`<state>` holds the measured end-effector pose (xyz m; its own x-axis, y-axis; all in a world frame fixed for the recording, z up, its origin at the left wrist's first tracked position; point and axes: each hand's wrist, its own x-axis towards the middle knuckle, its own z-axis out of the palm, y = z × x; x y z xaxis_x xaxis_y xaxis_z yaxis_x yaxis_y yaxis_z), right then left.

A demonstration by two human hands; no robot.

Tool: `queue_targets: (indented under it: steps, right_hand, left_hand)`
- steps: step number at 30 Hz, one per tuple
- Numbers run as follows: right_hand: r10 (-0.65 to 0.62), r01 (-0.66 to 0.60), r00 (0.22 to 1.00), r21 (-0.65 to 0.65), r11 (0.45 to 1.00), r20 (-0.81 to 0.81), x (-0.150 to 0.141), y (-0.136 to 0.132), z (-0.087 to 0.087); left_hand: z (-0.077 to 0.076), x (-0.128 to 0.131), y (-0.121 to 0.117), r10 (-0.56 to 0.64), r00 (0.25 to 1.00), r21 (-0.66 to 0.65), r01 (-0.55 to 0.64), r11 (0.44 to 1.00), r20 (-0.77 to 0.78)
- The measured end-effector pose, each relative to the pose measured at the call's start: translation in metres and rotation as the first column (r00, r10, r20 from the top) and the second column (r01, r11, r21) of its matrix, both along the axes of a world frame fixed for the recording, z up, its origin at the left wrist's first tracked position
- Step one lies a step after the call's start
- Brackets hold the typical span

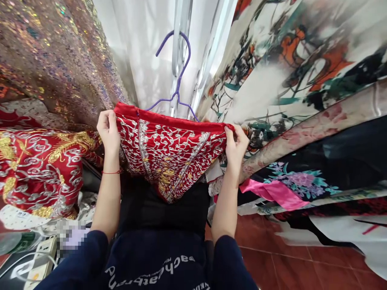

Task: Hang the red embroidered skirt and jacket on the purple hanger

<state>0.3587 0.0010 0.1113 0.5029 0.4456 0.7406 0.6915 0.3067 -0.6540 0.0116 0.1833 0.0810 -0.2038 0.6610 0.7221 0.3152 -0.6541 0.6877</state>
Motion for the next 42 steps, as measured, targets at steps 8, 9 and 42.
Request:
queue_targets:
  steps: [8,9,42]
  right_hand:
    - [-0.308,0.264,0.949,0.364,0.893,0.070,-0.002,0.054,0.036]
    - [-0.301,0.250,0.947,0.330,0.910,0.111,-0.001,0.058,0.032]
    - [-0.440,0.428,0.768,0.137,0.893,0.465,-0.054,0.010,0.010]
  left_hand:
    - [0.008,0.010,-0.008,0.119,0.989,0.033,-0.122,0.992,0.087]
    - [0.008,0.011,-0.005,0.148,0.983,0.037,-0.153,0.988,0.112]
    - [0.084,0.023,-0.039,-0.224,0.887,-0.117,0.193,0.974,-0.404]
